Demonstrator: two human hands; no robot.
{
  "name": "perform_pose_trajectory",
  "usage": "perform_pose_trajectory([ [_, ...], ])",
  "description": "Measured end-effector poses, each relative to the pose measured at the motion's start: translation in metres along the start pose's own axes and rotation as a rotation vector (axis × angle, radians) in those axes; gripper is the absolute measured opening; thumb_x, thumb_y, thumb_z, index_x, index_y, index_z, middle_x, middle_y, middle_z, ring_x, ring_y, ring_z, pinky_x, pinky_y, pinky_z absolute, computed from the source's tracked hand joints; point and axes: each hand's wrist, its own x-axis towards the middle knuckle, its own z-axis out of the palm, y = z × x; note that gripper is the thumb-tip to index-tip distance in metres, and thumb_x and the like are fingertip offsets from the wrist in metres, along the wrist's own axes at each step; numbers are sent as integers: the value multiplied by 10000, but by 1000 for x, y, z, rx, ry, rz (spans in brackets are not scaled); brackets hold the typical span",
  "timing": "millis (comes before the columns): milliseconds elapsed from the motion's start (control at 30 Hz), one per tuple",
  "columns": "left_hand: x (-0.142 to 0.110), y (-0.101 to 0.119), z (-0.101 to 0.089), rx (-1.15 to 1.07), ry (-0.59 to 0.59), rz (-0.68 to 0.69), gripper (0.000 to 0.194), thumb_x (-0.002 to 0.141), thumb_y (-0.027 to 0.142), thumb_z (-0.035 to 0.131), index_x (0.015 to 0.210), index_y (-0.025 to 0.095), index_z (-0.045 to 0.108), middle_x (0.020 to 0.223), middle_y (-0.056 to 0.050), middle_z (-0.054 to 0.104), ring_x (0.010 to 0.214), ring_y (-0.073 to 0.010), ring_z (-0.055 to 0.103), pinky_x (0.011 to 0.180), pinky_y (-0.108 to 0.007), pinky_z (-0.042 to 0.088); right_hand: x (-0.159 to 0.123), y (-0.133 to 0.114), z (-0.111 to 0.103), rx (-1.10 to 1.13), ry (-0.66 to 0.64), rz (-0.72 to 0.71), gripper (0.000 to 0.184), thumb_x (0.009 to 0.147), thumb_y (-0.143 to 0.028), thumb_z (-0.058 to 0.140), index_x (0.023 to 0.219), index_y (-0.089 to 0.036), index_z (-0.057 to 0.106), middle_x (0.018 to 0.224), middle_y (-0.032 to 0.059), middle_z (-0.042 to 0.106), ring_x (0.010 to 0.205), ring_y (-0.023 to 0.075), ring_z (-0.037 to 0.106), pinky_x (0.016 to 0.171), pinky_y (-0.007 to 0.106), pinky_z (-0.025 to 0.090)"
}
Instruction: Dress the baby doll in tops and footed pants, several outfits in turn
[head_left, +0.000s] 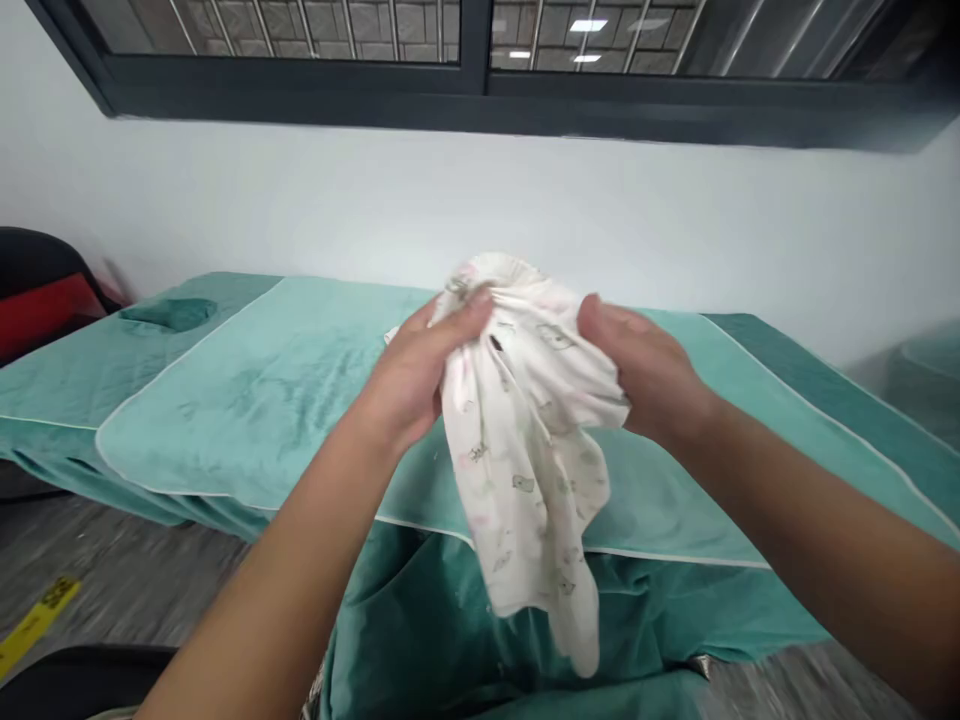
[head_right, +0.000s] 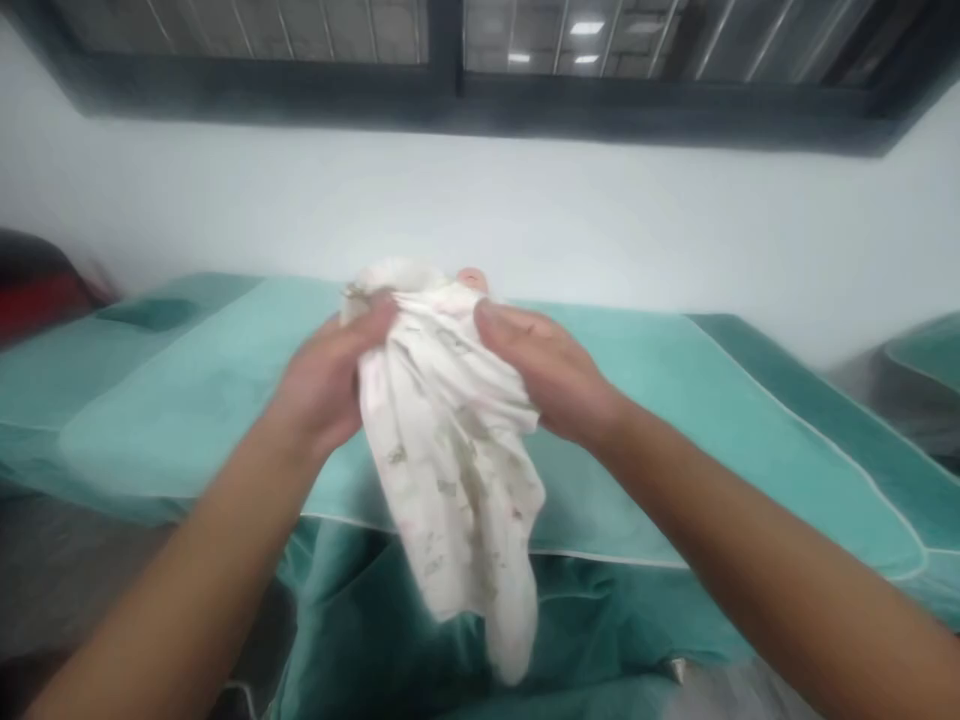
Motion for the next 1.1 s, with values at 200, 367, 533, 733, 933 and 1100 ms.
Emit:
perform_pose_trajectory([
  [200, -6, -16, 0, -31, 12, -140, 453, 838, 607, 658, 956, 169, 665, 655, -18, 630, 638, -187, 656, 609, -295, 522, 4, 7, -5, -82, -325, 89, 338, 848, -503, 734, 980, -191, 742, 915, 35, 741, 797, 182, 700, 659, 266, 549],
  [367, -20, -18, -2, 158, -303, -291, 377, 720, 475, 821, 719, 164, 607, 504, 53, 462, 444, -71, 405, 460, -224, 343, 11, 12, 6, 149, 81, 12, 454, 852, -644, 661, 966, -206, 694, 837, 41, 729, 776, 192, 697, 649, 281, 557],
  [533, -15, -28, -5, -35, 22, -181, 303, 730, 356, 817, 933, 175, 683, 693, 5, 646, 627, -140, 612, 657, -278, 505, 3, 33, 8, 150, 6, 138, 473, 865, -649, 635, 985, -198, 711, 818, 38, 730, 742, 188, 690, 627, 279, 550],
  [733, -8, -40, -6, -214, 97, -183, 535, 761, 353, 799, 1239, 166, 647, 1069, -101, 748, 1004, -284, 707, 912, -399, 541, -1, 48, -3, -1, -220, 240, 398, 777, -464, 807, 1045, -175, 751, 909, 47, 753, 854, 224, 715, 755, 329, 573],
  [933, -13, -37, -14, -32, -202, -362, 474, 679, 295, 879, 1110, 165, 729, 1127, -122, 752, 1025, -302, 706, 911, -409, 544, 11, 44, -7, 250, 138, 113, 503, 841, -573, 712, 1208, -230, 691, 1067, 66, 748, 974, 236, 710, 843, 354, 581],
  [1100, -8, -49, -14, -192, 97, -146, 528, 691, 335, 853, 1164, 162, 693, 1059, -98, 766, 987, -299, 722, 902, -400, 560, -3, 60, 5, 228, -165, 260, 492, 834, -564, 721, 1109, -156, 733, 955, 86, 753, 859, 228, 717, 733, 328, 579],
])
